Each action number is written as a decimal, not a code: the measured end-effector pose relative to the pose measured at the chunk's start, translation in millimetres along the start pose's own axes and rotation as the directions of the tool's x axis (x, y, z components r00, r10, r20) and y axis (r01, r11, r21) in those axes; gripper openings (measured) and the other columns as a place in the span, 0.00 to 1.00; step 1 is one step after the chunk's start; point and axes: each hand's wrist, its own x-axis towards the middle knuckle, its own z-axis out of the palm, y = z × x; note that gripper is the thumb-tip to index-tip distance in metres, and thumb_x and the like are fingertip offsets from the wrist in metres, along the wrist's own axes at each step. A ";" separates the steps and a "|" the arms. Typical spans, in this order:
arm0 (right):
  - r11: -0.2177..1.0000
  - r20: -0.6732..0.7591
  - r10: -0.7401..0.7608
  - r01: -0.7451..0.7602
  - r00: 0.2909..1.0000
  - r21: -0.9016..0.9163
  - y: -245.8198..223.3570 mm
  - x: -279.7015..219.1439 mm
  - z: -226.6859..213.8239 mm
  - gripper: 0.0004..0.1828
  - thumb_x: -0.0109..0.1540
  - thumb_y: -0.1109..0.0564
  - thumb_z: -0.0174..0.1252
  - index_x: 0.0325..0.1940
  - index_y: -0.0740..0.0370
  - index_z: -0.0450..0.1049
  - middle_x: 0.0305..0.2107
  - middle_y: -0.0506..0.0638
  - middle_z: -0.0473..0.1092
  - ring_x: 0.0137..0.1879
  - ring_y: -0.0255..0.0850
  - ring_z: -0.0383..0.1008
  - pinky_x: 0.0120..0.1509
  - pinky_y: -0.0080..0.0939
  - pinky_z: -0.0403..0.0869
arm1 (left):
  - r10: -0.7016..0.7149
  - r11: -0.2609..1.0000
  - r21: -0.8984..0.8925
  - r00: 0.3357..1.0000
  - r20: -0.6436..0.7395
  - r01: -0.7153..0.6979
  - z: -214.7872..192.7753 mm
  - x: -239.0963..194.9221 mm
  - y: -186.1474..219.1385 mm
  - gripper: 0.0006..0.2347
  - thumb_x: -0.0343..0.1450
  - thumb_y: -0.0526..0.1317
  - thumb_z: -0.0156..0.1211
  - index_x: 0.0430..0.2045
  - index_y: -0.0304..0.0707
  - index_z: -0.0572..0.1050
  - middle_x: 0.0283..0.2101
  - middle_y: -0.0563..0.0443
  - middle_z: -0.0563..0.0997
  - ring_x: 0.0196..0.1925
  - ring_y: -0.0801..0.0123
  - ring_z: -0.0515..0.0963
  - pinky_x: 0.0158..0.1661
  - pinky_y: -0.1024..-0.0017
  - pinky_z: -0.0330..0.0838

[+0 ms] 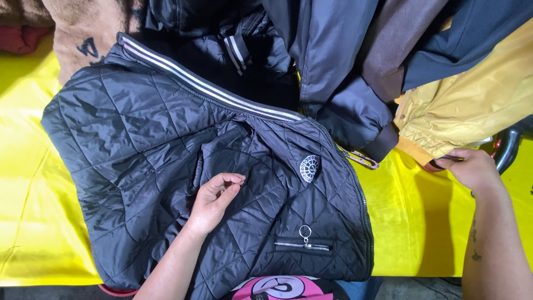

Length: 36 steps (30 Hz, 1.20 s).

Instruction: The person uses a small purple object to rub and clean the surface of a black quilted jacket laid out on a yellow table. The person repeatedly scrubs different areas of the jacket, including the chest and shoulder regions, while holding the fabric in place with the other hand.

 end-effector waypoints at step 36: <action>0.979 -0.224 -0.145 0.106 0.964 -0.176 44.9 52.1 51.1 0.17 0.60 0.44 0.64 0.40 0.58 0.85 0.32 0.58 0.81 0.45 0.58 0.80 0.54 0.47 0.75 | -0.008 1.000 0.008 1.000 0.001 0.008 1.6 -1.0 5.7 0.07 0.74 0.38 0.60 0.43 0.43 0.80 0.50 0.50 0.85 0.53 0.69 0.83 0.57 0.72 0.74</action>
